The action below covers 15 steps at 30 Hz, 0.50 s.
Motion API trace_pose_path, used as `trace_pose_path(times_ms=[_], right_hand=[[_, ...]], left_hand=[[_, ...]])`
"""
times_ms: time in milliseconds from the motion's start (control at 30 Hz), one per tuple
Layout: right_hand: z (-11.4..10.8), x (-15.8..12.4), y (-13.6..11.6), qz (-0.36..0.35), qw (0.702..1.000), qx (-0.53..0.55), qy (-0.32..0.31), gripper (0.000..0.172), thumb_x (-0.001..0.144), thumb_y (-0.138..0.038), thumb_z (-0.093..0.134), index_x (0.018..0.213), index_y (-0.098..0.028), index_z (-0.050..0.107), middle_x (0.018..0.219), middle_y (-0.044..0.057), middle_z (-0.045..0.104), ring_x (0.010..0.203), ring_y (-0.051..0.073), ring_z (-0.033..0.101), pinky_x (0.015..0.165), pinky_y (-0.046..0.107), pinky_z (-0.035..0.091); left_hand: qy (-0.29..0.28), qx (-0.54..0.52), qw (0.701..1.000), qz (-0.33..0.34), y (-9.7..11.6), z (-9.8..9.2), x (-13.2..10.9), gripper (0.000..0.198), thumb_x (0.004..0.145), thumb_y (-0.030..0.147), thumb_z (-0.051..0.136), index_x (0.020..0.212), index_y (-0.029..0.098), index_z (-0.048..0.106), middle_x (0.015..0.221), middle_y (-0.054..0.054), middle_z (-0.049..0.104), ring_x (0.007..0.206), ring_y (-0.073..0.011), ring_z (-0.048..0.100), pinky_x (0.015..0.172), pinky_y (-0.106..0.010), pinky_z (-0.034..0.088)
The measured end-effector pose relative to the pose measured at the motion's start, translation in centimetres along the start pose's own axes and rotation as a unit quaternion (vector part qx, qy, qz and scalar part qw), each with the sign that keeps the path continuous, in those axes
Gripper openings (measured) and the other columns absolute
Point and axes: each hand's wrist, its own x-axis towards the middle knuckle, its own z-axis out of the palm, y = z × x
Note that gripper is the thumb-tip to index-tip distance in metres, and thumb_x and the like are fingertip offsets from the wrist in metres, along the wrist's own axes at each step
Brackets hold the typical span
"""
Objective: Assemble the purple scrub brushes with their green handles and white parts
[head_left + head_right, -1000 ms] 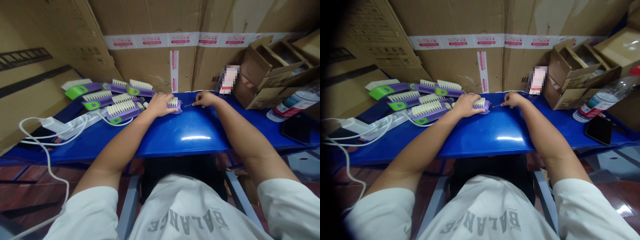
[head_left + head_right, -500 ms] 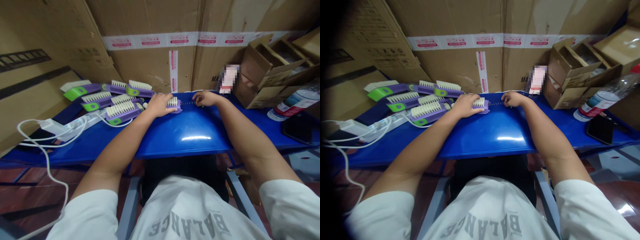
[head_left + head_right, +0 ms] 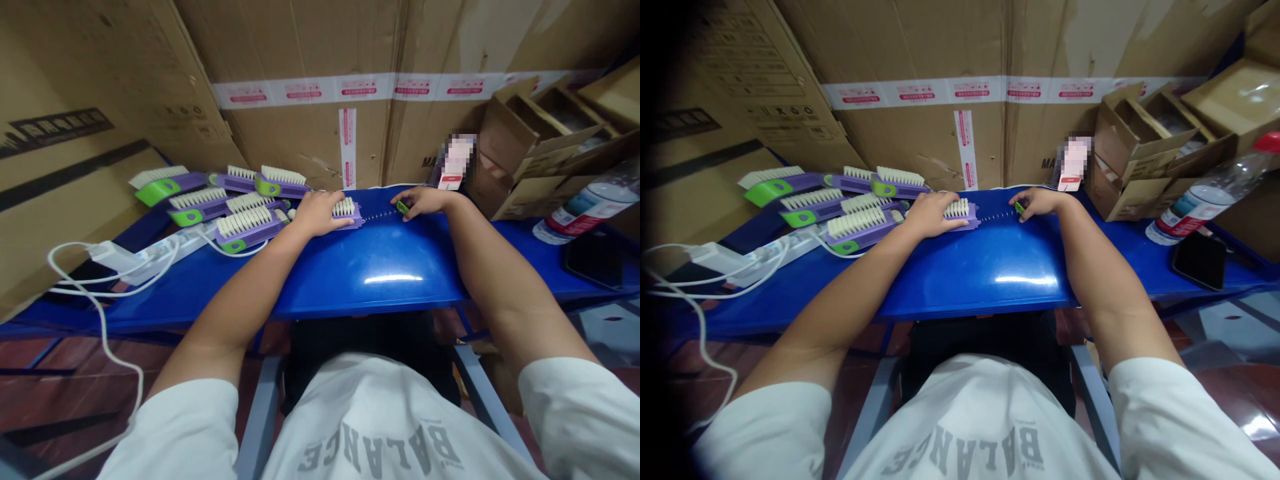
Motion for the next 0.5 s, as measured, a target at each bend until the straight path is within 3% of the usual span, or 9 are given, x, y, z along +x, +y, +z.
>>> trace_pose_path(times_ms=[233,500], right_hand=[[-0.1,-0.9,0.8,0.006,0.985,0.171,-0.033,0.075,0.054,-0.026,0.103,0.127,-0.029,0.088,0.122,0.003,0.084,0.102,0.024,0.077,0.103,0.040,0.067],[0.1,-0.4,1.7,0.020,0.972,0.228,-0.058,0.068,0.055,-0.017,0.102,0.120,-0.025,0.085,0.097,-0.002,0.079,0.094,0.020,0.075,0.103,0.039,0.066]], left_hand=[[0.001,0.000,1.000,-0.002,0.0,-0.1,0.0,0.067,0.103,0.067,0.077,0.155,0.026,0.069,0.158,-0.017,0.078,0.148,-0.0462,0.070,0.122,-0.057,0.049],[-0.002,0.010,1.000,-0.003,0.0,-0.2,0.0,0.066,0.104,0.067,0.076,0.154,0.026,0.069,0.151,-0.017,0.080,0.143,-0.0446,0.072,0.118,-0.053,0.052]])
